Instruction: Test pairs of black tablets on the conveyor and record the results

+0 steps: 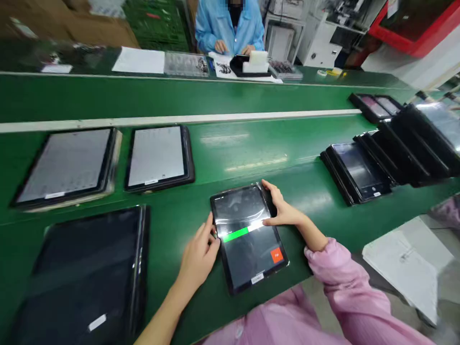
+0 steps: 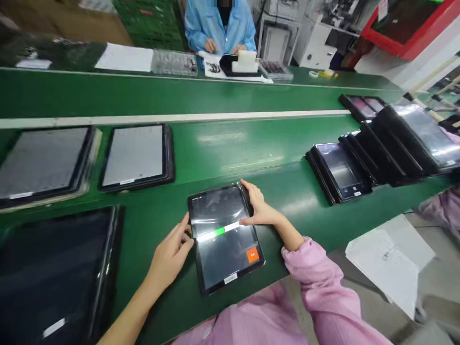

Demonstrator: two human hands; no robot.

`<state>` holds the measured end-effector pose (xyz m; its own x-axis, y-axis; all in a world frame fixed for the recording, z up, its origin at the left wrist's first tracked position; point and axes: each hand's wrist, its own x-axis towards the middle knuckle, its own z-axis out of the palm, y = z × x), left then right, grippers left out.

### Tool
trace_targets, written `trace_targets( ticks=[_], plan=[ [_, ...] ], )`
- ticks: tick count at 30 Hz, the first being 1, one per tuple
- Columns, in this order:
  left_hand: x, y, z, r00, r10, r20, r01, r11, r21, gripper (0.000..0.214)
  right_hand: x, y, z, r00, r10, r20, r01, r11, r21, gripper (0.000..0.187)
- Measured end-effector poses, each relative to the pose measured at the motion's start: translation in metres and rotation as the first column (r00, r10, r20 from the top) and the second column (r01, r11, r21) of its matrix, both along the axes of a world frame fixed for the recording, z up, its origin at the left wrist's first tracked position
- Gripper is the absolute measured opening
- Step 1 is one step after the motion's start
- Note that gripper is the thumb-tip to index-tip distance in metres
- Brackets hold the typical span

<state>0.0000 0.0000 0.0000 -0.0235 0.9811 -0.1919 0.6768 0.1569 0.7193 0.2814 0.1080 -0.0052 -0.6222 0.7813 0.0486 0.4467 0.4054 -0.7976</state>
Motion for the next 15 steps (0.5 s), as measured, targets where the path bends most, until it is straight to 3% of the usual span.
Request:
trace_targets(
  ticks=[7,10,12,15],
  plan=[
    [0.003,0.000,-0.005,0.999,0.006,-0.053,-0.004,0.999,0.042,0.075,-0.004,-0.003,0.001,0.999,-0.033,0.003,0.033,0.999,0.000,0.118],
    [0.002,0.000,-0.004,0.998,0.002,-0.063,0.001,0.998,0.055,0.073,-0.003,-0.003,0.002,0.993,-0.088,-0.072,0.087,0.996,-0.022,0.116],
    [0.004,0.000,-0.004,0.996,0.000,-0.094,0.004,0.999,0.048,0.071,-0.001,-0.001,-0.001,0.970,-0.192,-0.146,0.182,0.980,-0.078,0.098],
    [0.013,-0.001,-0.004,0.967,0.030,-0.252,-0.022,0.999,0.033,0.071,-0.002,0.002,-0.007,0.909,-0.370,-0.189,0.340,0.924,-0.175,0.041]
  ],
)
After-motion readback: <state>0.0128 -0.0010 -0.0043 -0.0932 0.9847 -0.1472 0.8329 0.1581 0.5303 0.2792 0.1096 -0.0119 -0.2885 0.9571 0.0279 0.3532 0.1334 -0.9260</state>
